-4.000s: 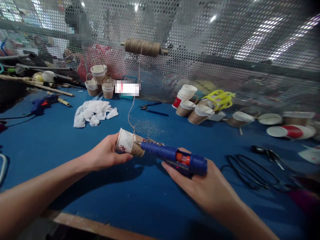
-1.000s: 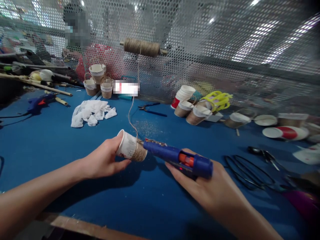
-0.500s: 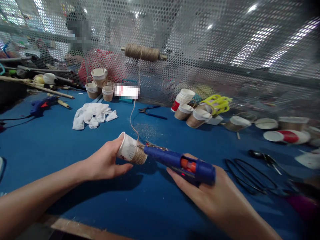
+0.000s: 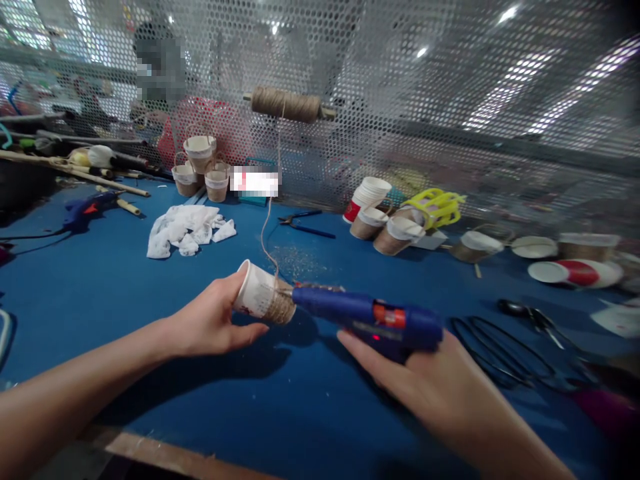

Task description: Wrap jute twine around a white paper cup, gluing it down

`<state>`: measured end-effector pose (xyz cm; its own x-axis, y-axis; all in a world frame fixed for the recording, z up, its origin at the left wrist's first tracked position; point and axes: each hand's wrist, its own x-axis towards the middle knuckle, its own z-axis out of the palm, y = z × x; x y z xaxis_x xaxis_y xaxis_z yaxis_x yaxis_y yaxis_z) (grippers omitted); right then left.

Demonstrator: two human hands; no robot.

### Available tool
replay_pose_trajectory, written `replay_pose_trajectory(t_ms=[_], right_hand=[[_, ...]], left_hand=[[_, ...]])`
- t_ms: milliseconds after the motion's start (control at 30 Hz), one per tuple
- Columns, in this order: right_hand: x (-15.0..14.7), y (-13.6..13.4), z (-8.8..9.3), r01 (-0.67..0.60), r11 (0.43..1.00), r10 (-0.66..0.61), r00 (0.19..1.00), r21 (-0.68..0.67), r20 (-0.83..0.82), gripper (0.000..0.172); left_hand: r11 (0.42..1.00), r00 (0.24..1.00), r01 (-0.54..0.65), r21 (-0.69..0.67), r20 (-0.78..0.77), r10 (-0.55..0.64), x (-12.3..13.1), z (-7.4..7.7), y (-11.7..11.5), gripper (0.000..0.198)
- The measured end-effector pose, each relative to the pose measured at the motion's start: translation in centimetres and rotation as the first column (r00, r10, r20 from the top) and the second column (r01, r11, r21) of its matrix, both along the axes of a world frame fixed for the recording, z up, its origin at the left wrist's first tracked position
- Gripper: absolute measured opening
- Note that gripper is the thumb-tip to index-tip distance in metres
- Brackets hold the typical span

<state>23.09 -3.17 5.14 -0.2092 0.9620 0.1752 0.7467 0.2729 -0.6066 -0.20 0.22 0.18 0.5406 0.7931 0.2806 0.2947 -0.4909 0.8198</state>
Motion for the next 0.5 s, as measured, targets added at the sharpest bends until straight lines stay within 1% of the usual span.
replay_pose_trajectory(t_ms=[100, 133, 167, 200, 233, 267, 333, 400, 433, 500], right_hand=[[0.7, 1.6, 0.4, 0.027, 0.981, -0.043, 0.996, -0.193, -0.080, 0.026], [1.0, 2.4, 0.4, 0.039, 0.977, -0.061, 0.993, -0.209, -0.103, 0.028], [1.2, 3.4, 0.4, 0.080, 0.977, -0.099, 0.991, -0.199, -0.087, 0.032], [1.5, 4.5, 0.2, 0.172, 0.975, -0.180, 0.982, -0.138, -0.049, 0.034], [1.7, 5.6, -0.1, 0.260, 0.962, -0.260, 0.966, -0.088, 0.017, 0.035], [1.9, 6.8, -0.5, 0.317, 0.944, -0.306, 0.944, -0.087, 0.120, 0.036], [2.1, 9.1, -1.5, 0.351, 0.930, -0.330, 0.928, -0.107, 0.173, 0.037], [2.2, 10.8, -2.7, 0.377, 0.913, -0.345, 0.918, -0.159, 0.196, 0.042], [2.3, 11.5, -3.2, 0.385, 0.903, -0.350, 0.916, -0.188, 0.196, 0.040], [2.1, 12.2, -3.9, 0.388, 0.892, -0.351, 0.918, -0.234, 0.185, 0.030]], left_hand=[[1.000, 0.999, -0.015, 0.025, -0.036, 0.016, 0.0, 0.2, -0.1, 0.031], [0.999, 0.999, -0.020, 0.037, -0.049, 0.021, -0.1, 0.3, -0.2, 0.028], [0.998, 0.998, -0.025, 0.049, -0.057, 0.028, -0.1, 0.4, -0.2, 0.026], [0.998, 0.998, -0.032, 0.059, -0.060, 0.036, -0.1, 0.5, -0.2, 0.025], [0.997, 0.997, -0.041, 0.066, -0.061, 0.045, -0.2, 0.5, -0.2, 0.025], [0.996, 0.997, -0.051, 0.069, -0.061, 0.055, -0.2, 0.5, -0.2, 0.025], [0.996, 0.997, -0.056, 0.067, -0.054, 0.060, -0.3, 0.4, -0.2, 0.025], [0.997, 0.998, -0.047, 0.066, -0.038, 0.049, -0.2, 0.3, -0.3, 0.025], [0.997, 0.999, -0.043, 0.069, -0.029, 0.045, -0.2, 0.2, -0.3, 0.026], [0.996, 0.999, -0.039, 0.086, -0.019, 0.041, -0.2, 0.3, -0.4, 0.027]])
